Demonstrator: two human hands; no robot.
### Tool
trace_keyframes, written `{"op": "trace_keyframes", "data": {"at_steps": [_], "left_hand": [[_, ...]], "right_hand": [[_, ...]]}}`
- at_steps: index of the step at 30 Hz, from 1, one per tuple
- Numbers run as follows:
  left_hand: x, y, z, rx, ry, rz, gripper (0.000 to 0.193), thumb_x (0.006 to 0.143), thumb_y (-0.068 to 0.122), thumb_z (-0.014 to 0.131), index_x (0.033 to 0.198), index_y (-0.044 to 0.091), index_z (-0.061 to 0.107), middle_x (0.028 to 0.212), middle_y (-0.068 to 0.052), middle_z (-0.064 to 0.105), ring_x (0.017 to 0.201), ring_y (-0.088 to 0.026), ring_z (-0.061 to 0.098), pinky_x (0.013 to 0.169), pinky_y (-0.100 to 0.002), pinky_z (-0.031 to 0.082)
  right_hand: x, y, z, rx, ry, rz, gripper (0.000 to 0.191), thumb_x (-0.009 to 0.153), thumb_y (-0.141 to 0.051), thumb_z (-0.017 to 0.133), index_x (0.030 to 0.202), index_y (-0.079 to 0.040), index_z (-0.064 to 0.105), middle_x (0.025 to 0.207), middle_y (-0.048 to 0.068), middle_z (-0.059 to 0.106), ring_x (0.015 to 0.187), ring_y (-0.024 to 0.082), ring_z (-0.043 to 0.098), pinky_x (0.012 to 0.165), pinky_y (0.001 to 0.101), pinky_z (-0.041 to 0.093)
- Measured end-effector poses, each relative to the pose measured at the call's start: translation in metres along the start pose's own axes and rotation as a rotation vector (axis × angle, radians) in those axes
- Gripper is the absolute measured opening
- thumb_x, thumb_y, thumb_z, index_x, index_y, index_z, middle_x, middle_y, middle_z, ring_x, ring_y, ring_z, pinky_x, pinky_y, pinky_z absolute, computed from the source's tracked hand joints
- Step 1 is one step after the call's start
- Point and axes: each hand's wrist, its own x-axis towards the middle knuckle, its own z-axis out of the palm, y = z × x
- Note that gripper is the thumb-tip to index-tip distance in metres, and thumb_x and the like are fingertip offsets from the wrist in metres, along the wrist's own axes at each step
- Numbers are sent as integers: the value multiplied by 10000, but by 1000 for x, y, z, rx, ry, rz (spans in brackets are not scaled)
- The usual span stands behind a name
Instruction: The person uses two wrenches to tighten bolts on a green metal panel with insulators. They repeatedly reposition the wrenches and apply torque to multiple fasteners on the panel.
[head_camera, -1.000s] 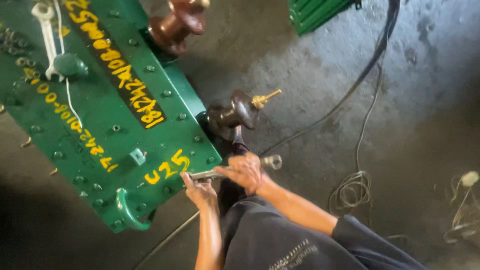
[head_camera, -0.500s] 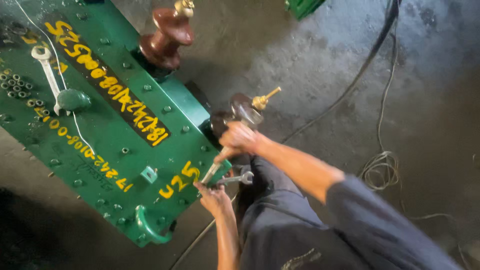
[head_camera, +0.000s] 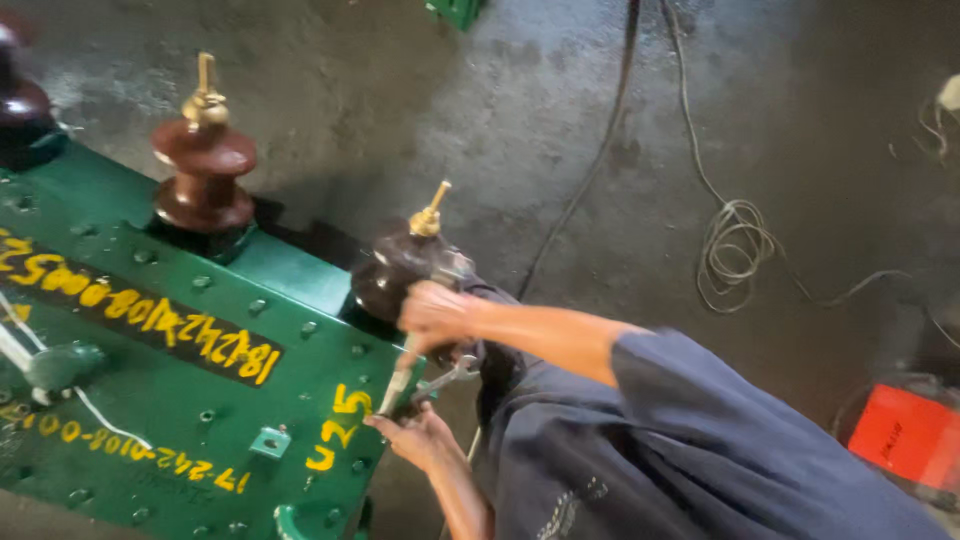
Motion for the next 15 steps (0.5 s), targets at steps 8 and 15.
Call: {"op": "trace_keyframes", "data": {"at_steps": [8,15], "left_hand": [[6,-10,-8,-79,-98,24,675,996,575,596,1341,4,490,1332,-157,556,1204,-319,573,1048,-554,486],[3,-9,-4,-65,17,-18,712,995,593,581,1413,20,524,1260,-169,617,1093,-308,582,961,-480,431]], "right_hand": [[-77,-67,-7,117,-15,582,680,846,-713,631,553,-100,593,508,115,523,459,290,555,462,415,409],[24,5,-17,-18,80,-148,639,998,-613,552,580,-129,561,578,75,547,572,260,573,741,428,474]]}}
